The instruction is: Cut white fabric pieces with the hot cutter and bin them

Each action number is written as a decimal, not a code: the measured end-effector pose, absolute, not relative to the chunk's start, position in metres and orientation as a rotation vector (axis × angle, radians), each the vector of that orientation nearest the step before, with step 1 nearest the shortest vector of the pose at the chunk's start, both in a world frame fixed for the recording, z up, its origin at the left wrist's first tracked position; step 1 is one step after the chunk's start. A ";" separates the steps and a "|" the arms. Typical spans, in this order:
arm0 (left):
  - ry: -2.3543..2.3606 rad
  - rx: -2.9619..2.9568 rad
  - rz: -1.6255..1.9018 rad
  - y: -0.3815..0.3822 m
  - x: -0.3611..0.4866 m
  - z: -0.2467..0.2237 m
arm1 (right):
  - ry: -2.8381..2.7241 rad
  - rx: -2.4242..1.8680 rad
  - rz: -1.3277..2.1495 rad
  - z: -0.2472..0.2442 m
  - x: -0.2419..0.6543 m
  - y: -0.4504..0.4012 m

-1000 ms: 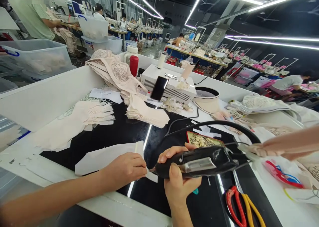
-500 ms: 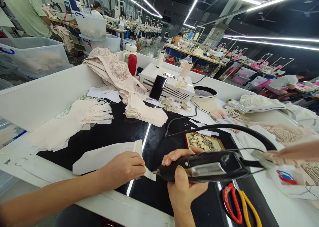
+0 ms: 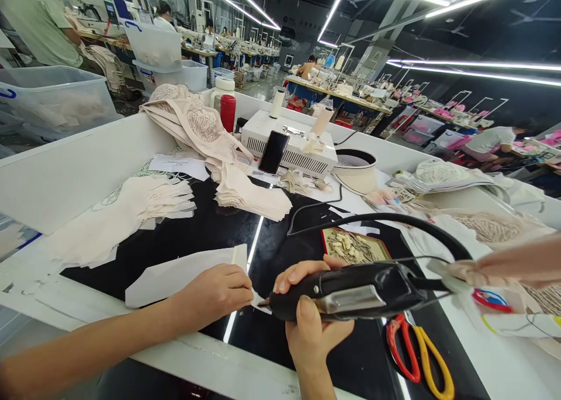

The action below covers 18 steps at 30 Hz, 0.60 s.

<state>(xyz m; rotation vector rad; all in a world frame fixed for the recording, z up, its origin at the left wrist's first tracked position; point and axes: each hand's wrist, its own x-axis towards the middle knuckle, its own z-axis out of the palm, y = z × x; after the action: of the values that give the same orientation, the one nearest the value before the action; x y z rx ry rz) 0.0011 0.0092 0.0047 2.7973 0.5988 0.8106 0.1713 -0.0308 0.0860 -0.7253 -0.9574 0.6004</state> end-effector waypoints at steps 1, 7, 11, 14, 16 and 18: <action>0.603 2.799 0.805 0.009 0.001 0.005 | -0.960 -0.716 0.609 0.085 0.170 -0.031; 0.599 2.793 0.817 0.009 0.001 0.007 | -0.973 -0.700 0.615 0.080 0.166 -0.029; 0.594 2.794 0.801 0.009 0.000 0.008 | -0.983 -0.710 0.611 0.080 0.166 -0.029; 0.600 2.805 0.790 0.009 0.001 0.007 | -0.975 -0.731 0.612 0.083 0.169 -0.031; 0.597 2.806 0.791 0.009 0.001 0.006 | -0.958 -0.748 0.595 0.085 0.172 -0.033; 0.599 2.801 0.789 0.009 0.001 0.006 | -0.944 -0.761 0.566 0.086 0.175 -0.035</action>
<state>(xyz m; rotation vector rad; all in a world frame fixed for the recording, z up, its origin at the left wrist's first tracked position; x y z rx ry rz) 0.0007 0.0090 0.0060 2.8014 0.5990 0.7886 0.1750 -0.0354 0.0861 -0.7612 -0.9442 0.5664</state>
